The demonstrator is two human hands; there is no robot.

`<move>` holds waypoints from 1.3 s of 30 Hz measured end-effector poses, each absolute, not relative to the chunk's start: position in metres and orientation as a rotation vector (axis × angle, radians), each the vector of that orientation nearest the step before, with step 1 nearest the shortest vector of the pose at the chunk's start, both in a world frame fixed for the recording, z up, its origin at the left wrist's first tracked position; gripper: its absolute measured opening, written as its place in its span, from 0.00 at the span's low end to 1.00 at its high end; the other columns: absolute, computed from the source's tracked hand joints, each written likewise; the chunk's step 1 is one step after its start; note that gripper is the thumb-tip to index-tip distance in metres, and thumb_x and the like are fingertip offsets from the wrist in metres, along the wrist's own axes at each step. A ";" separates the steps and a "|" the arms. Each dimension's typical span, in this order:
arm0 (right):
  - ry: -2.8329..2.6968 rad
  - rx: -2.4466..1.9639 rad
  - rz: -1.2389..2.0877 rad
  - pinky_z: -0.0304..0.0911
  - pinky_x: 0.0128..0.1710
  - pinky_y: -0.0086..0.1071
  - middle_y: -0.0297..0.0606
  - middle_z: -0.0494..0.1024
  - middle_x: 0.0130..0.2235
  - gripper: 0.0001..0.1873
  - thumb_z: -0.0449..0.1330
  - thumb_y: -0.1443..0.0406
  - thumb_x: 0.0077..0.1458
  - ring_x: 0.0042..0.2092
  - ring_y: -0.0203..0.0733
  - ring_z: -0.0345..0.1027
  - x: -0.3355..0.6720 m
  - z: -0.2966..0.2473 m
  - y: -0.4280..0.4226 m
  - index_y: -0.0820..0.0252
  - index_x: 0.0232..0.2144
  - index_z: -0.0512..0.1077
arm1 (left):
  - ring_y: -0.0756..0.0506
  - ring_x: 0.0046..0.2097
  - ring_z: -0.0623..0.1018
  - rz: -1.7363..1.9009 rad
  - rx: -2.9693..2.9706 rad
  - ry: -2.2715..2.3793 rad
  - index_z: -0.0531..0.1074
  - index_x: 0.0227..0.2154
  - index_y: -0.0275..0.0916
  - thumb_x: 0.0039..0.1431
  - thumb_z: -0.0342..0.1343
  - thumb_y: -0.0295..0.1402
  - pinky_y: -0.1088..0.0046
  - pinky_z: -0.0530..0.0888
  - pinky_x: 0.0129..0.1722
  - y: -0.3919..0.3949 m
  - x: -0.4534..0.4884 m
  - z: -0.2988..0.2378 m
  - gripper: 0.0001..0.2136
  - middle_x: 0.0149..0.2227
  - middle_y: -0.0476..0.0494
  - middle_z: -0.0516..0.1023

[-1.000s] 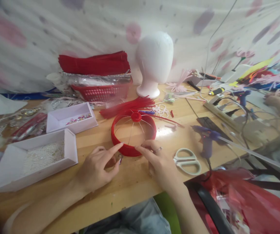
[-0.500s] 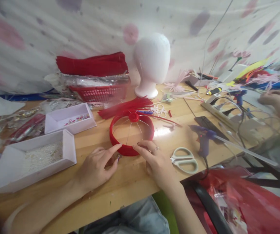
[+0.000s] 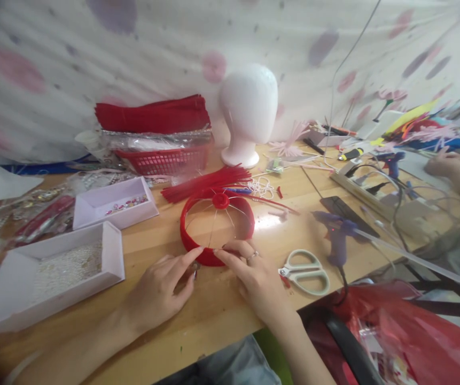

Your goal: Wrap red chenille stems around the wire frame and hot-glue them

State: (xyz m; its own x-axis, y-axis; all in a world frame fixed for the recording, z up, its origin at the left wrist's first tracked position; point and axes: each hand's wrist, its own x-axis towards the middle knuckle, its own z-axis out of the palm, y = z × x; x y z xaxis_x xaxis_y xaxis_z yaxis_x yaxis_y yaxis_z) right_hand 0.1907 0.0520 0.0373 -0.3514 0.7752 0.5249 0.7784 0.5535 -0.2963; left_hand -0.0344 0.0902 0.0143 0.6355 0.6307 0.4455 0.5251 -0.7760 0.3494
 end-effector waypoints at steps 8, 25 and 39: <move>-2.162 -1.247 -0.044 0.71 0.40 0.30 0.44 0.75 0.46 0.27 0.48 0.83 0.55 0.45 0.40 0.70 0.192 0.037 0.053 0.59 0.50 0.73 | 0.43 0.30 0.79 0.853 2.793 0.916 0.56 0.63 0.35 0.65 0.44 0.22 0.65 0.77 0.30 0.092 -0.034 0.009 0.24 0.33 0.45 0.79; -2.108 -1.266 -0.013 0.74 0.41 0.33 0.44 0.75 0.46 0.28 0.48 0.81 0.56 0.47 0.42 0.73 0.194 0.034 0.051 0.56 0.51 0.73 | 0.44 0.34 0.82 0.814 2.764 0.955 0.55 0.62 0.36 0.64 0.44 0.22 0.68 0.79 0.31 0.088 -0.034 0.011 0.24 0.38 0.43 0.82; -1.949 -1.274 0.004 0.70 0.37 0.28 0.40 0.76 0.41 0.12 0.56 0.74 0.63 0.40 0.37 0.75 0.196 0.036 0.049 0.57 0.43 0.75 | 0.45 0.28 0.79 0.857 2.827 1.068 0.54 0.65 0.31 0.63 0.43 0.22 0.69 0.76 0.27 0.087 -0.034 0.009 0.26 0.31 0.45 0.81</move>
State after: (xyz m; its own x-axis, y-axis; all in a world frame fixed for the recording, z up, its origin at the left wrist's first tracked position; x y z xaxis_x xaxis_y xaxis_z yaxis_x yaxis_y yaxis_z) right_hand 0.1960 0.0487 0.0360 -0.1825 0.7740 0.6063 0.7716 0.4949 -0.3996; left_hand -0.0344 0.0875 0.0092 0.6198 0.6121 0.4911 0.6119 -0.7688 0.1861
